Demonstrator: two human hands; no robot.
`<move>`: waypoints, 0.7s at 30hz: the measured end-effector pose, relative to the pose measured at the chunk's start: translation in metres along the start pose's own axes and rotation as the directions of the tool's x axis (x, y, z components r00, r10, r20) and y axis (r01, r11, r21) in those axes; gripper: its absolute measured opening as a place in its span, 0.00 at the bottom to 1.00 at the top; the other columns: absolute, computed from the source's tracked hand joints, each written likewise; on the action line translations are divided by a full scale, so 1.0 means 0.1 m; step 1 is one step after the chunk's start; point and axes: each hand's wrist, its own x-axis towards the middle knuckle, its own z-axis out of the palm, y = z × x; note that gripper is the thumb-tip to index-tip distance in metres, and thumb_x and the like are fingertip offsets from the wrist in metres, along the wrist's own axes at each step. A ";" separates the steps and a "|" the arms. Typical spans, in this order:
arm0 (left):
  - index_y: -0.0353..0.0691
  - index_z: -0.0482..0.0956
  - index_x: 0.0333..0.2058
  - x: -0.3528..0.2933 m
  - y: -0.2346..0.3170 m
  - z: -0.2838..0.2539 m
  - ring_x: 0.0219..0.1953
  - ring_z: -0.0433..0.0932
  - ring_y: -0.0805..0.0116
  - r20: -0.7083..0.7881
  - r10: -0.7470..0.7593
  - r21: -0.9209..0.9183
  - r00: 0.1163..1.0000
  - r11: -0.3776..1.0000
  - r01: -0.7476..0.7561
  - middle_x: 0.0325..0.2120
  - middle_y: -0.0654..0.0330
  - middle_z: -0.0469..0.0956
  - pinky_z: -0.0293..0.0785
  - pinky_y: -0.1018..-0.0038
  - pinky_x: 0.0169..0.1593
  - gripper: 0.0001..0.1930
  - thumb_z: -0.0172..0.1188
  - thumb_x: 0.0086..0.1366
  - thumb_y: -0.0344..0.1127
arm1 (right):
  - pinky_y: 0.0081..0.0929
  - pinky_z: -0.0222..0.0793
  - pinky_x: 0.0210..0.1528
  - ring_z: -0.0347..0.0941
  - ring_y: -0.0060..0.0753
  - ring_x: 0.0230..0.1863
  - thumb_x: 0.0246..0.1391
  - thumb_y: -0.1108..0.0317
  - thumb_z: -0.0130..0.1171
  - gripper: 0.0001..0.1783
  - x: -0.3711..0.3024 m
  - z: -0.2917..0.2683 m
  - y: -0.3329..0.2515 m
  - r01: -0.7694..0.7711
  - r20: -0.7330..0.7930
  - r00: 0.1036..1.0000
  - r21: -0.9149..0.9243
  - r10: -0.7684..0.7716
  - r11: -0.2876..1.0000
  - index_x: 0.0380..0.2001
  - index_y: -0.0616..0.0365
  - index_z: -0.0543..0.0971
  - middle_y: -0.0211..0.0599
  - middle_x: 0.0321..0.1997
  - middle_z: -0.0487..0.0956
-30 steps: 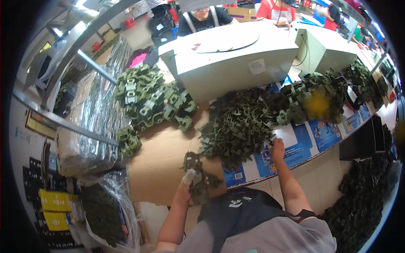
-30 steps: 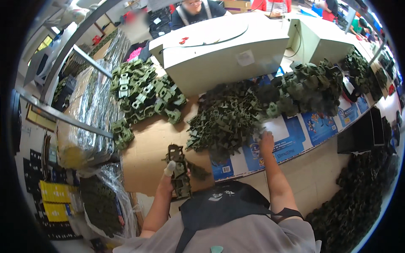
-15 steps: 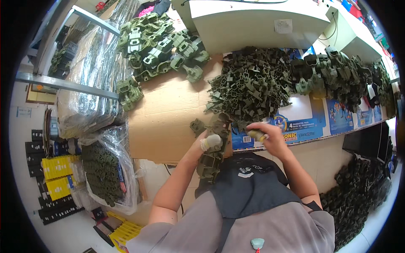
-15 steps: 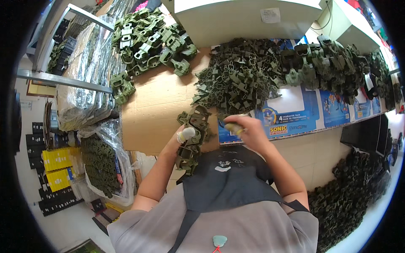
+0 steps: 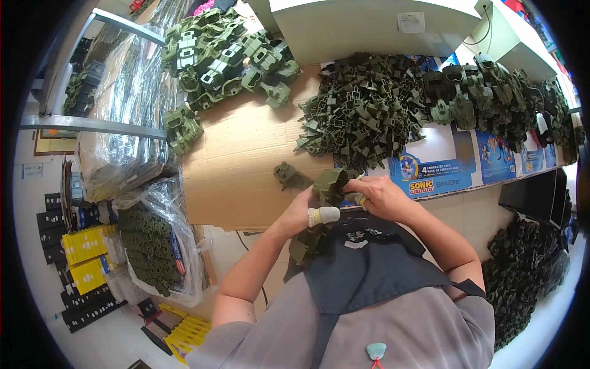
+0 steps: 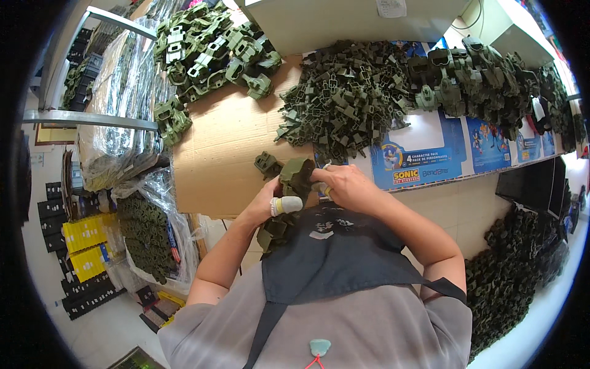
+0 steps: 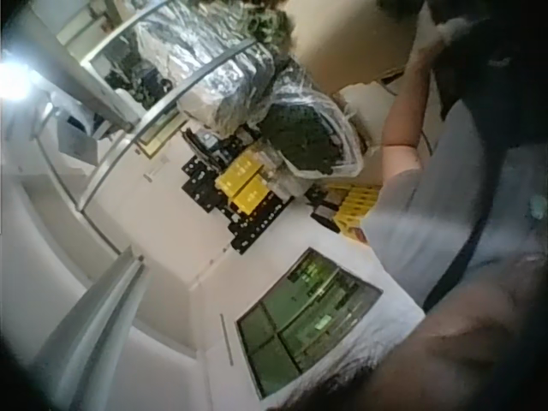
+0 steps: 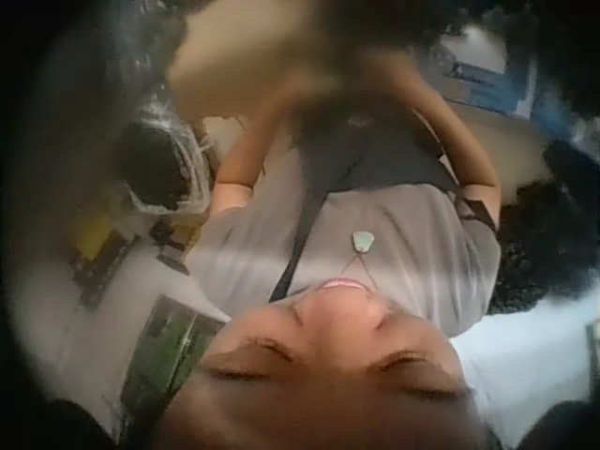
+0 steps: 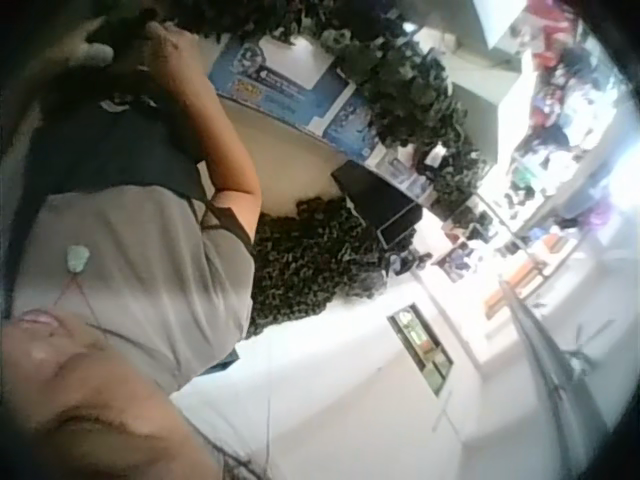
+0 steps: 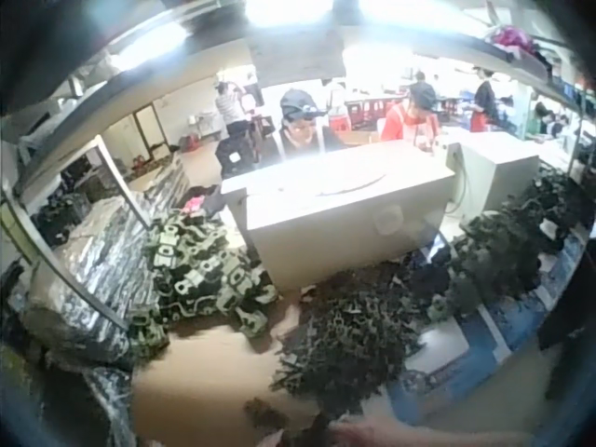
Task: The person repeatedly picks up small green plastic components from a pile on a table and snaps them together by hand. They handle the parts one at a time, connecting them into small clusters and placing the finished units back onto the table.
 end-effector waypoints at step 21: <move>0.39 0.69 0.45 0.10 -0.14 -0.33 0.27 0.77 0.69 -0.279 -0.119 -0.485 0.953 0.874 -0.033 0.30 0.59 0.77 0.77 0.73 0.28 0.25 0.50 0.58 0.53 | 0.37 0.63 0.45 0.66 0.48 0.43 0.39 0.76 0.56 0.14 -0.49 -0.32 2.12 -0.362 -0.470 0.868 -0.380 0.159 0.851 0.35 0.54 0.74 0.46 0.37 0.70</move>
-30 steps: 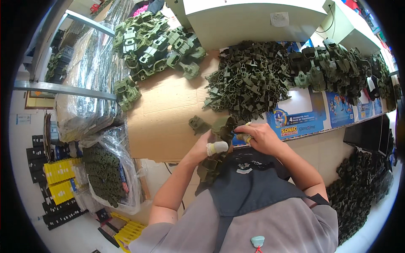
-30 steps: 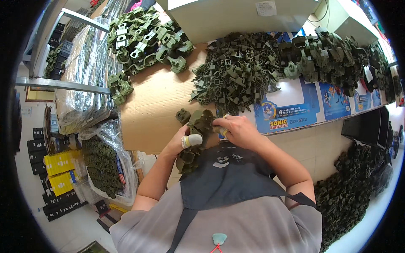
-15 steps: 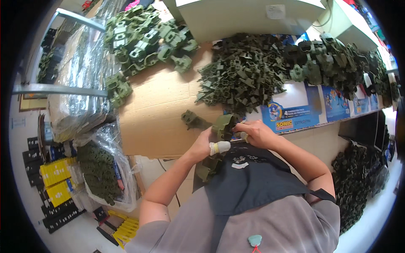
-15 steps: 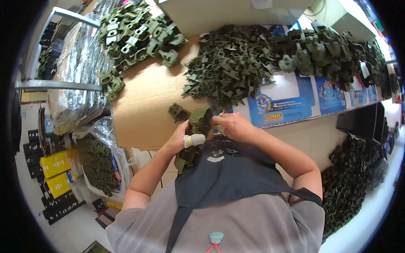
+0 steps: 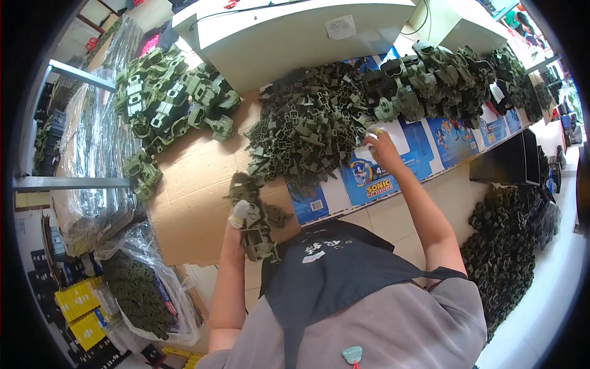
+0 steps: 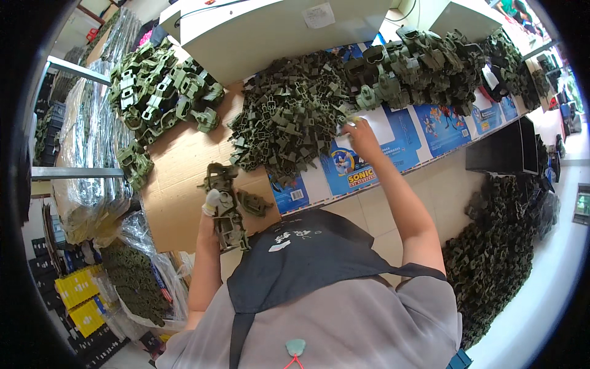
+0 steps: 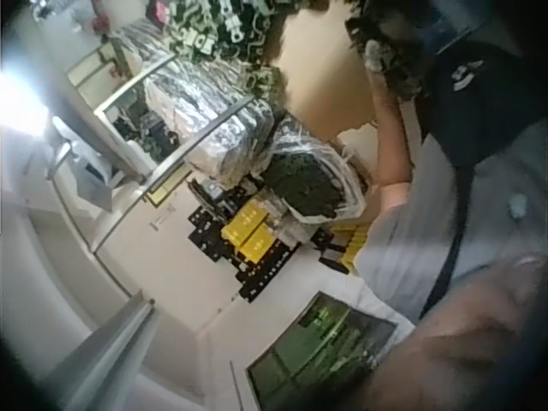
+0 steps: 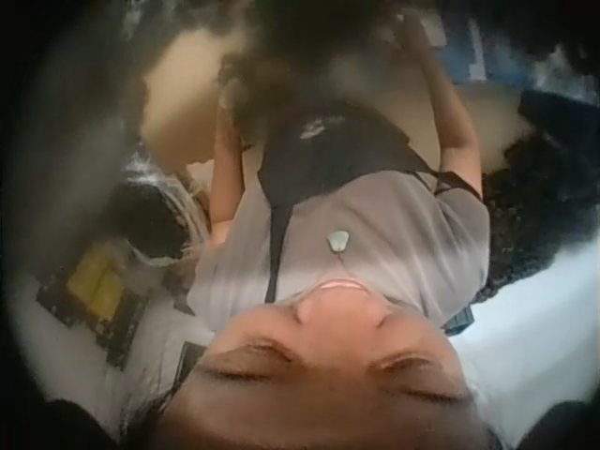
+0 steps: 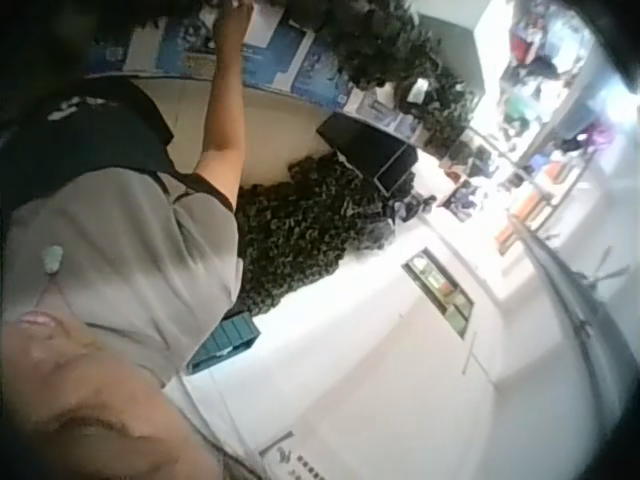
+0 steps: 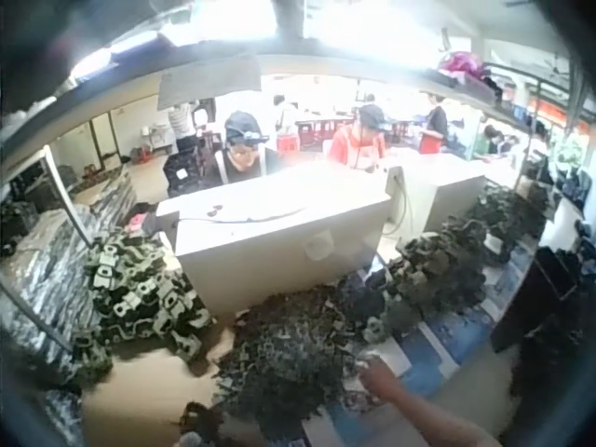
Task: The person repeatedly picks up small green plastic components from a pile on a table and snaps them together by hand. They handle the parts one at a time, connecting them into small clusters and placing the finished units back onto the table.
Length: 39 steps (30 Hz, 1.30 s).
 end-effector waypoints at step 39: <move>0.41 0.68 0.43 0.07 -0.67 0.22 0.34 0.76 0.68 0.148 -0.181 -0.123 0.972 0.972 0.199 0.34 0.59 0.74 0.77 0.69 0.36 0.14 0.42 0.65 0.43 | 0.41 0.66 0.34 0.72 0.48 0.32 0.34 0.79 0.49 0.18 -0.30 -0.52 -2.20 0.281 0.522 0.540 0.628 -0.660 0.726 0.34 0.57 0.73 0.44 0.26 0.74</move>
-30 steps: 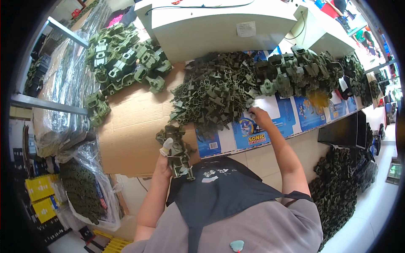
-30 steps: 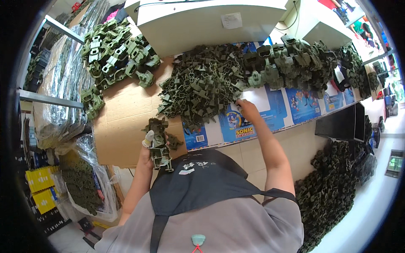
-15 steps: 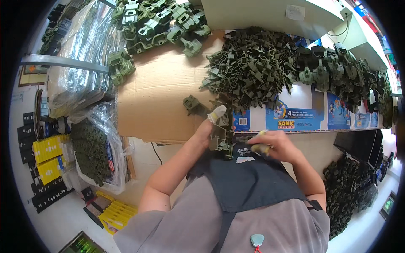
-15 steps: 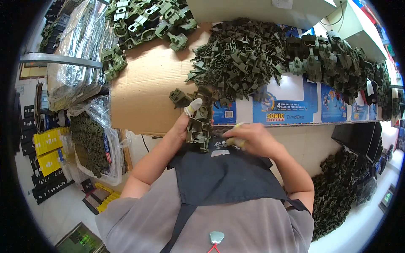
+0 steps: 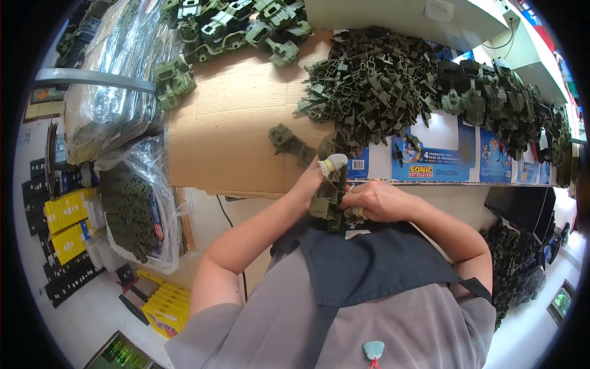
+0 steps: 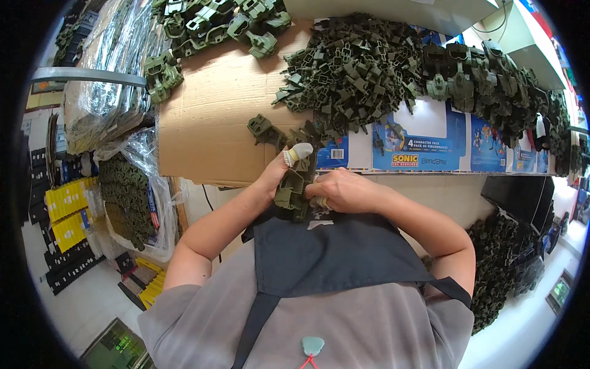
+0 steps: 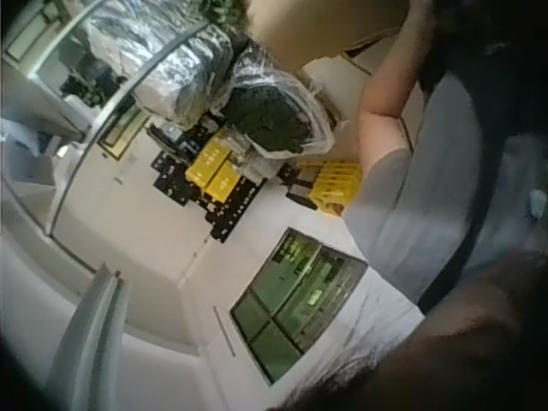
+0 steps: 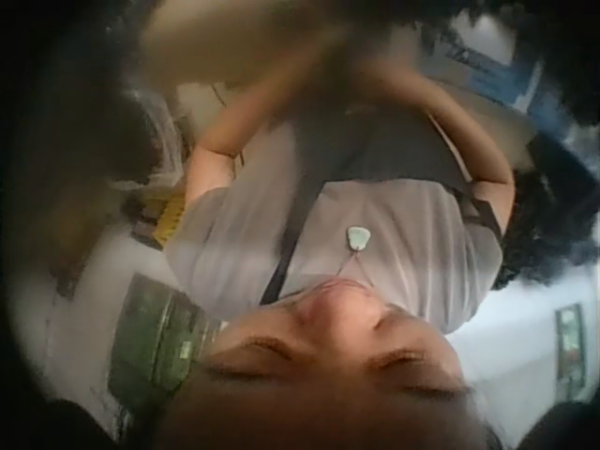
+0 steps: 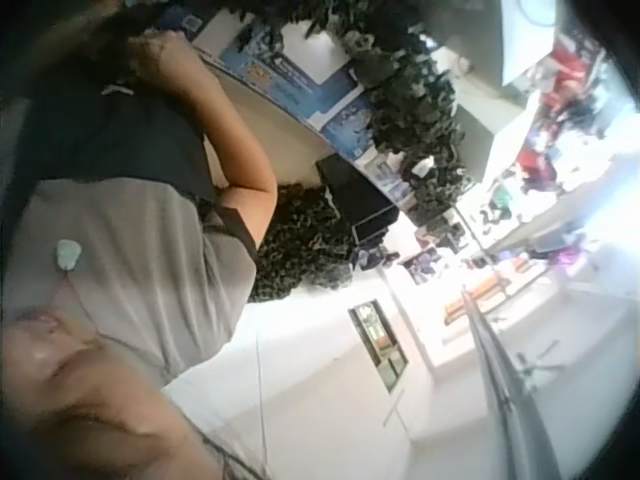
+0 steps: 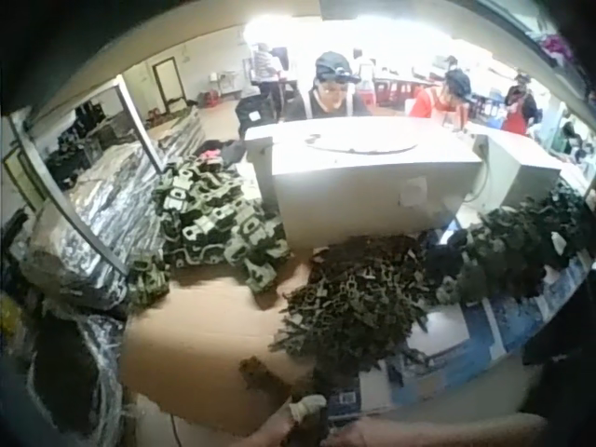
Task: The person repeatedly picks up small green plastic components from a pile on a table and snaps them together by hand. They handle the parts one at a time, connecting them into small clusters and placing the finished units back onto the table.
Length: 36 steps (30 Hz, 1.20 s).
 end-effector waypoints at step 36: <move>0.48 0.51 0.56 -0.12 0.24 -0.30 0.49 0.68 0.65 -0.129 0.769 0.268 0.627 0.635 -0.724 0.50 0.59 0.64 0.69 0.69 0.50 0.30 0.55 0.58 0.34 | 0.34 0.52 0.58 0.52 0.55 0.60 0.49 0.68 0.54 0.40 0.55 0.29 -0.10 -0.131 -0.441 0.861 0.289 0.254 0.948 0.62 0.56 0.46 0.57 0.60 0.56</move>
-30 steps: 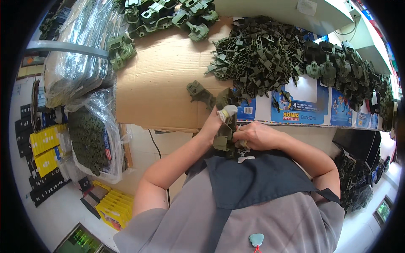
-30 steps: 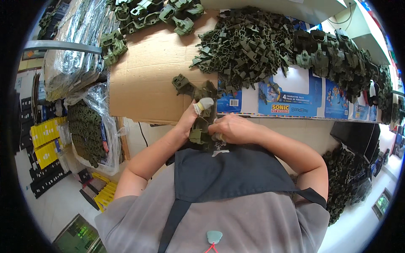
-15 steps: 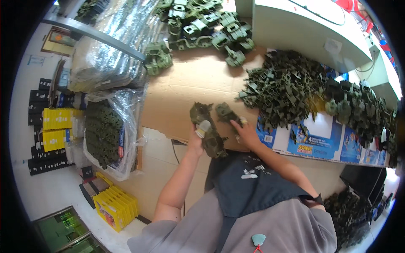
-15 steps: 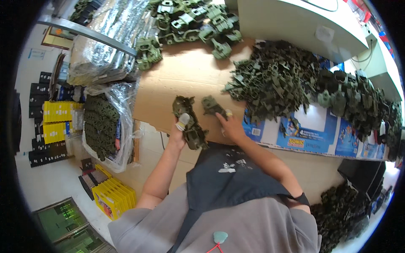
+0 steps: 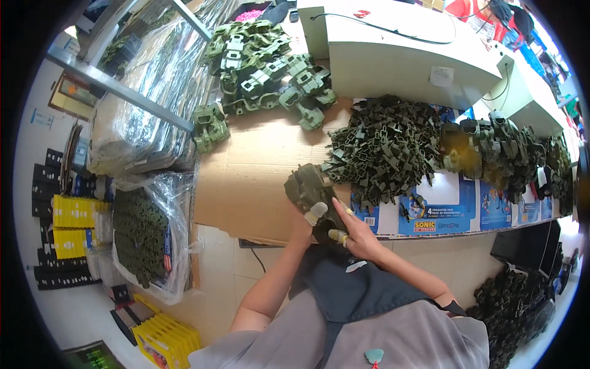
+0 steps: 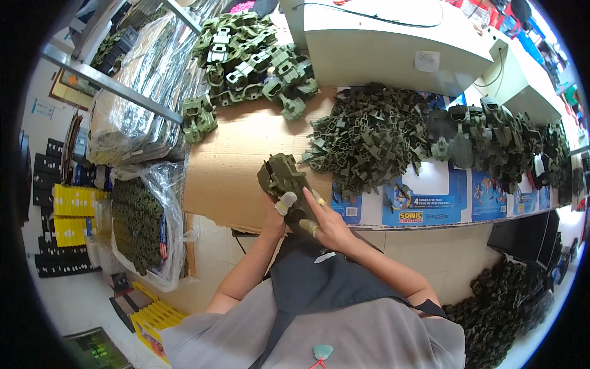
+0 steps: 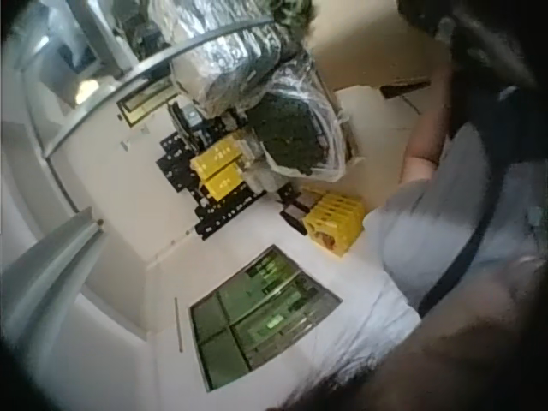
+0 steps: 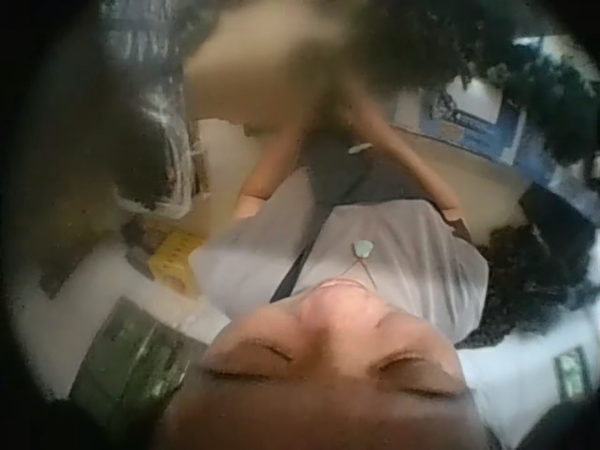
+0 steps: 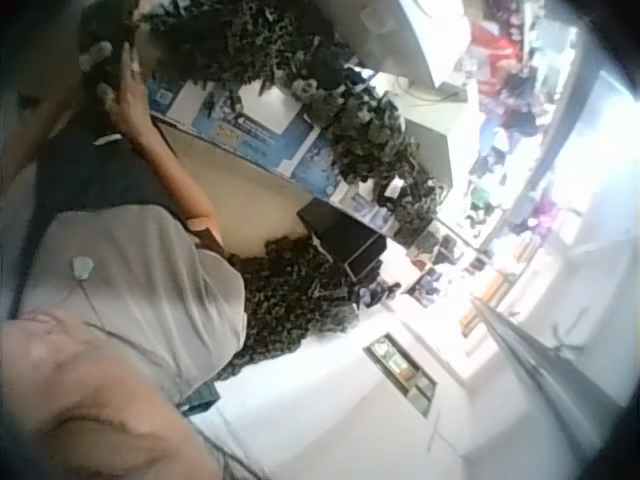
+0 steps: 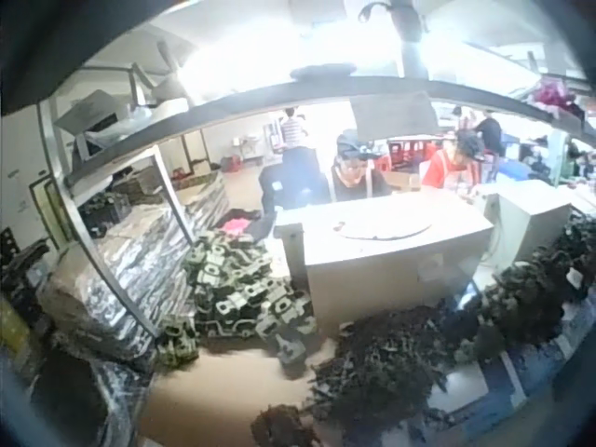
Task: The person repeatedly picks up small green plastic components from a pile on a table and snaps them together by hand. They handle the parts one at a time, connecting them into small clusters and placing the finished units back onto the table.
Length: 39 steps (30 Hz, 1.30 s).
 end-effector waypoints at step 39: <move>0.39 0.59 0.55 -0.27 0.41 0.39 0.37 0.70 0.52 0.668 -0.445 0.744 0.596 0.420 -0.520 0.28 0.50 0.72 0.59 0.57 0.52 0.36 0.54 0.41 0.28 | 0.38 0.62 0.46 0.67 0.50 0.43 0.41 0.76 0.46 0.30 -0.56 -0.48 0.38 -0.042 0.276 0.958 -0.146 0.081 0.988 0.53 0.64 0.62 0.51 0.39 0.70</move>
